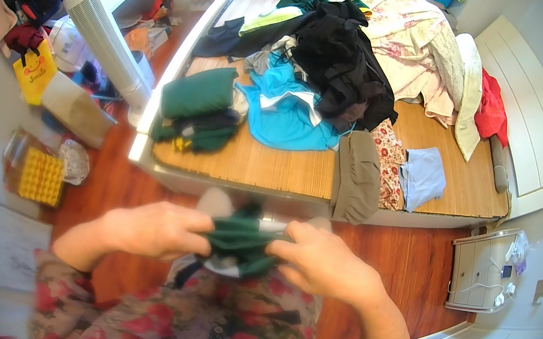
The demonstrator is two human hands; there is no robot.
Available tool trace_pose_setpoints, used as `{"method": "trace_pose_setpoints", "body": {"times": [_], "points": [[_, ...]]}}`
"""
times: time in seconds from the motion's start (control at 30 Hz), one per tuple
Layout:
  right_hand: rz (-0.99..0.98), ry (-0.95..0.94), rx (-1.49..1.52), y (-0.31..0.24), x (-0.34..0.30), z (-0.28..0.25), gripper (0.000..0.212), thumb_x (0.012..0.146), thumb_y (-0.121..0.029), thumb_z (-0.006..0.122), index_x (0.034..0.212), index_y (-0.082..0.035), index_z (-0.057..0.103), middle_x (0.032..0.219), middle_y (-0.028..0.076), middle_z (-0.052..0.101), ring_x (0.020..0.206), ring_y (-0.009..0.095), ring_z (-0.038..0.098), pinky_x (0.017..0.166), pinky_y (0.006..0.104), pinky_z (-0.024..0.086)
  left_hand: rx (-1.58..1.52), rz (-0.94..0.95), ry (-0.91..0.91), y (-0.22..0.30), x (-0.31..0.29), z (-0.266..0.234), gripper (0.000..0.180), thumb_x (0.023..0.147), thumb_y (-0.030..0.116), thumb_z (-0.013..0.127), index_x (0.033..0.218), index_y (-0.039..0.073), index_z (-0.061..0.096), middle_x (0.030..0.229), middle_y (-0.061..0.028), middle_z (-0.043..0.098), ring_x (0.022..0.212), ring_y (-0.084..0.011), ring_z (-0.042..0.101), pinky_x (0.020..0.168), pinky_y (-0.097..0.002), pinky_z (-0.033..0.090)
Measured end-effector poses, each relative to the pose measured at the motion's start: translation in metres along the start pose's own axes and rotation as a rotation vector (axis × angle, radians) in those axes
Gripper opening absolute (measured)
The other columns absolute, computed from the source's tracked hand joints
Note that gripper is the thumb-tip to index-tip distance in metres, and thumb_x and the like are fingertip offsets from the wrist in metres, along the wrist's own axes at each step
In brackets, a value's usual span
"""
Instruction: The person sits on the floor and folds several pieces of clothing, including a light blue shirt and a dark green garment, placing them on the bed. The person then stands and walks toward the door while holding the folded items.
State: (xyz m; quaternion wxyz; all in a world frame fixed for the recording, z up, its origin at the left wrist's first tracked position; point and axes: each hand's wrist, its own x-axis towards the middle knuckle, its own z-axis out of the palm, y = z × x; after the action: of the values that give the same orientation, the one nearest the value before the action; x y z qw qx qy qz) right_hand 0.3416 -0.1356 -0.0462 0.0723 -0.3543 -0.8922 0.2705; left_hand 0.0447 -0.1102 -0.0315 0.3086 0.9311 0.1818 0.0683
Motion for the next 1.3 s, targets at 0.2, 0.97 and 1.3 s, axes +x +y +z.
{"method": "trace_pose_setpoints", "body": {"times": [0.2,0.97,1.3], "points": [[-0.006,-0.061,0.048,-0.006,0.001,-0.001,0.019,0.074,-0.011,0.070,0.082,-0.004,0.054,0.088,0.014,0.049,0.085,0.035,0.055,0.067,0.0437,0.047,-0.019,-0.082,-0.034,-0.004,0.002,0.003,0.013,0.079,0.004,0.060,0.090,0.005,0.053,0.090,-0.0125,0.047,0.083,-0.0342,0.057,0.064,-0.0446,0.049],[-0.051,0.570,-0.641,-0.019,-0.001,-0.136,0.028,0.060,0.005,0.073,0.076,-0.002,0.052,0.079,0.010,0.053,0.075,0.028,0.054,0.063,0.0359,0.046,0.420,0.206,0.285,0.007,0.072,-0.128,0.016,0.074,0.003,0.071,0.085,0.001,0.059,0.088,-0.0141,0.053,0.079,-0.0346,0.058,0.067,-0.0404,0.048],[-0.069,0.551,-0.447,-0.016,-0.009,-0.118,0.026,0.066,0.009,0.067,0.086,-0.002,0.054,0.084,0.012,0.050,0.074,0.032,0.058,0.064,0.0362,0.048,0.485,0.120,0.279,0.012,0.057,-0.117,0.020,0.070,0.000,0.071,0.086,0.001,0.060,0.089,-0.0128,0.055,0.080,-0.0339,0.060,0.070,-0.0389,0.052]]}}
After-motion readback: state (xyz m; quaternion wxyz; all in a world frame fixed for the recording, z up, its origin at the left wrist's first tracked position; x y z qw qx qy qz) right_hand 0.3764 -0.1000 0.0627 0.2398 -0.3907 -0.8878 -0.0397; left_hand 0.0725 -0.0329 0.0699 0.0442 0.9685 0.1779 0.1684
